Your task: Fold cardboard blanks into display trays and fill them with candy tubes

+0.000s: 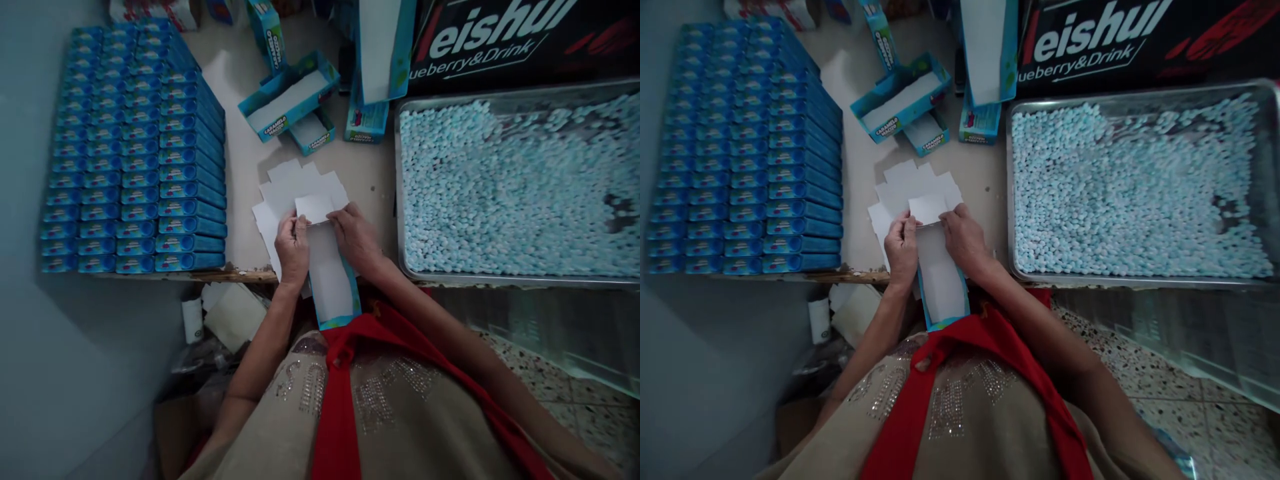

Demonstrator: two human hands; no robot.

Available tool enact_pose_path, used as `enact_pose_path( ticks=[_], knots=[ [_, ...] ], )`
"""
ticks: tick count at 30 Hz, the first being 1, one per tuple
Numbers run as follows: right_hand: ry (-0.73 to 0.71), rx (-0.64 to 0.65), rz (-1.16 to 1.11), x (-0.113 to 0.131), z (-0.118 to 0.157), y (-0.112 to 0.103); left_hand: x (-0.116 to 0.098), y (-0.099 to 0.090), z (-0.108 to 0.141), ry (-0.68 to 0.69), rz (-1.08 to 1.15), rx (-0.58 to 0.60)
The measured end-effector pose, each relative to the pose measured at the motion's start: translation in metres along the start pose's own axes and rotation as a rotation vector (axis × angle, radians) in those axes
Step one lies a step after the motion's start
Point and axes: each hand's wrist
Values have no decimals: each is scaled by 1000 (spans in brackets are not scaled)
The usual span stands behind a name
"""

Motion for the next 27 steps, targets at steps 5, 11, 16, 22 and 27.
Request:
enact_pose_path(
  ticks=[5,11,16,22,27],
  knots=[
    [136,-95,-95,0,1,4,-1,9,2,22,87,-114],
    [136,-92,-149,-14,8,6,-5,9,4,174,51,-163],
    [-37,31,-219,-33,-5,-16,-9,-17,-12,101,9,58],
    [-234,164,38,-22,-54,-42,-10,-32,-43,5,-73,404],
    [-425,337,522,10,-77,-45,-27,-18,-65,214,-647,545]
  ],
)
Point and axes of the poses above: each hand's wrist, its own z-axis away from the middle knuckle, its own y-axis out of the palm, x = y × z, and after that the axes turned 12 degrees about z, right-handed
